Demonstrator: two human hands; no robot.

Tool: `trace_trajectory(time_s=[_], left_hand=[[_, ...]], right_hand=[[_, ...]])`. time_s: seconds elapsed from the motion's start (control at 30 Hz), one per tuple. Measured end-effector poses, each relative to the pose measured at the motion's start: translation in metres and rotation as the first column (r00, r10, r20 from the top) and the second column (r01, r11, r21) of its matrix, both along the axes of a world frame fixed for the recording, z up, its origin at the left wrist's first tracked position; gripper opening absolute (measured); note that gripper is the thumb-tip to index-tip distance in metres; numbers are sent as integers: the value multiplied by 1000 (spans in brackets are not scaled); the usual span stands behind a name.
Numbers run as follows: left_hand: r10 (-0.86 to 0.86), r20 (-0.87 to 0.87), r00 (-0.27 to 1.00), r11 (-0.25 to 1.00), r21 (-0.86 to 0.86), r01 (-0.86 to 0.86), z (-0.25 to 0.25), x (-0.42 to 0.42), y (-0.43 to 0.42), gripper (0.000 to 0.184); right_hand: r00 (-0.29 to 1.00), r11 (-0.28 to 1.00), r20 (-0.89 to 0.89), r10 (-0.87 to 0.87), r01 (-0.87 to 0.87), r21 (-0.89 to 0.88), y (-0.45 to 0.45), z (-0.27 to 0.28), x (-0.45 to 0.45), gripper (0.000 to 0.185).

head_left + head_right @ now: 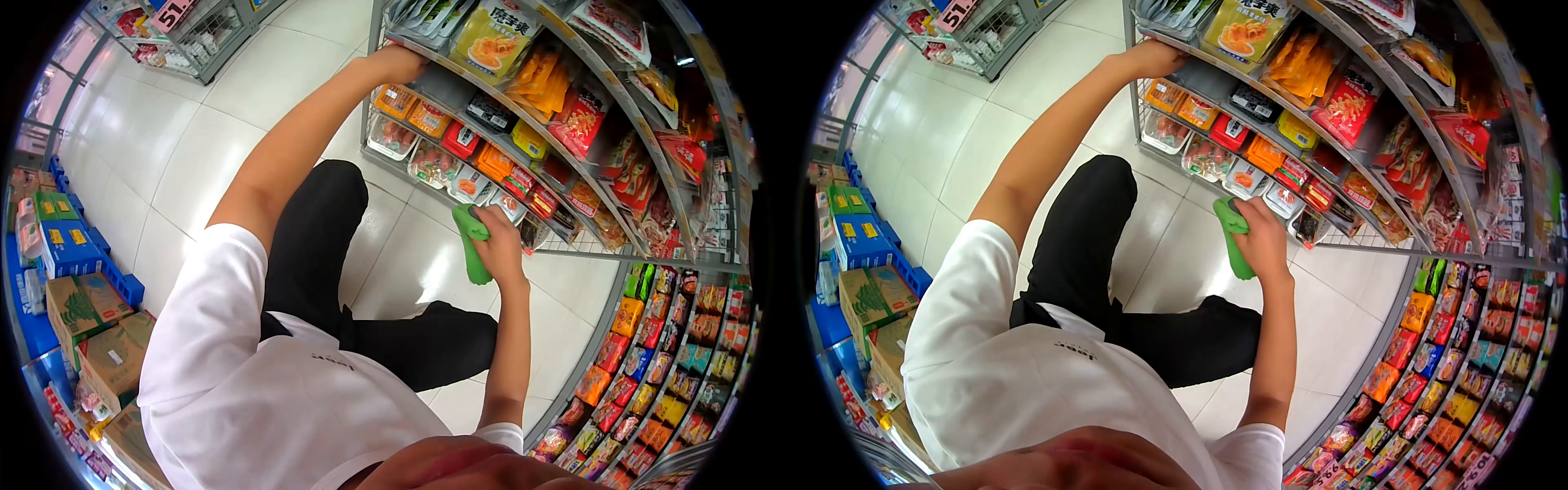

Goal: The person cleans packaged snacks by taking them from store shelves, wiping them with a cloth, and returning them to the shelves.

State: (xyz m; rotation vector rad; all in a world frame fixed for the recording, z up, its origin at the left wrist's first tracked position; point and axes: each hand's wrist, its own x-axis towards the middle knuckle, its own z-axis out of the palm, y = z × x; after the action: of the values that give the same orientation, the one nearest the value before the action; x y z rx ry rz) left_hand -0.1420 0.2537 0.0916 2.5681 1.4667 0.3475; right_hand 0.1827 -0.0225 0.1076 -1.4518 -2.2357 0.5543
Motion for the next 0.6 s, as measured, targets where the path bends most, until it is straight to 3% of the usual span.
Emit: trace_trajectory(time_s=[0.23,0.6], left_hand=[[-63,-39,997,984,-172,55,9,-5,8,44],[-94,17,995,958,-272,95,4,-6,15,52]], right_hand=[[997,995,-77,0,8,101,8,28,-36,39],[995,998,-79,-59,58,-4,10,28,-65,38]])
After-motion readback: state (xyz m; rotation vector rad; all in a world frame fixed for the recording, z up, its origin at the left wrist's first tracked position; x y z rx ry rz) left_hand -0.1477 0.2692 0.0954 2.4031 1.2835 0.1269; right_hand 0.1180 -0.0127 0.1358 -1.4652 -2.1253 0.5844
